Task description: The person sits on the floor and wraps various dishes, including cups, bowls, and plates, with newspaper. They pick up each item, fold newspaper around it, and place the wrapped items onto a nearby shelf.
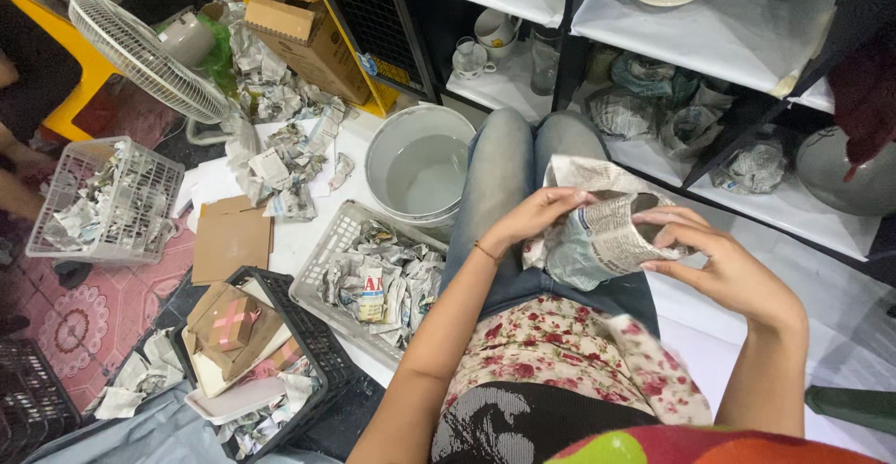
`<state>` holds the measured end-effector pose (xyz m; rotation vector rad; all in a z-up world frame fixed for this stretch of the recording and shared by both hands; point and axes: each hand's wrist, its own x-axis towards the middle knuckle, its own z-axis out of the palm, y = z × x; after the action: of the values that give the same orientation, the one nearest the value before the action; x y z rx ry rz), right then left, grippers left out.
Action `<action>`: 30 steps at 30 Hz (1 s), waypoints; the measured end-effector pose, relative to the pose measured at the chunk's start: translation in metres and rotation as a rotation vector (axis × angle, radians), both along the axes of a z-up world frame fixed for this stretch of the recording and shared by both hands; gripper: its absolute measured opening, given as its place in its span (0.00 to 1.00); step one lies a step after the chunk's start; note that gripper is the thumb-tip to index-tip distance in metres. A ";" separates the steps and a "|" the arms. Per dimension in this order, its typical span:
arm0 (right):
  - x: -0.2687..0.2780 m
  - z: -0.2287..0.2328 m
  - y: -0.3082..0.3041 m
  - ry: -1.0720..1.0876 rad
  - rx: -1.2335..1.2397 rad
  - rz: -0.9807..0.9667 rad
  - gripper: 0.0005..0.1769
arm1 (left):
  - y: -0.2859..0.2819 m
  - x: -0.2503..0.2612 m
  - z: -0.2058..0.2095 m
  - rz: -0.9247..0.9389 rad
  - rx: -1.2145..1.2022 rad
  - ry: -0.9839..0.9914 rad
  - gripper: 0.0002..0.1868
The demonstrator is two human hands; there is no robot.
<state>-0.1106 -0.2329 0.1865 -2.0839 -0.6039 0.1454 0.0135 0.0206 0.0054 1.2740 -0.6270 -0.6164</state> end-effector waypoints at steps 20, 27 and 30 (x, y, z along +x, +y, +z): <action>0.015 -0.004 0.013 -0.025 0.193 -0.071 0.10 | 0.018 -0.016 0.049 -0.139 0.152 -0.300 0.47; 0.057 -0.044 0.030 -0.109 0.671 -0.030 0.13 | 0.073 -0.015 0.057 0.435 0.138 -0.411 0.54; 0.081 -0.070 0.036 -0.087 0.777 -0.232 0.11 | 0.099 0.000 0.068 0.528 -0.020 -0.309 0.54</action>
<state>-0.0293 -0.1965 0.1164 -1.3874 -0.3769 -0.2781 0.0131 0.1194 0.0737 1.4549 -0.5138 0.0240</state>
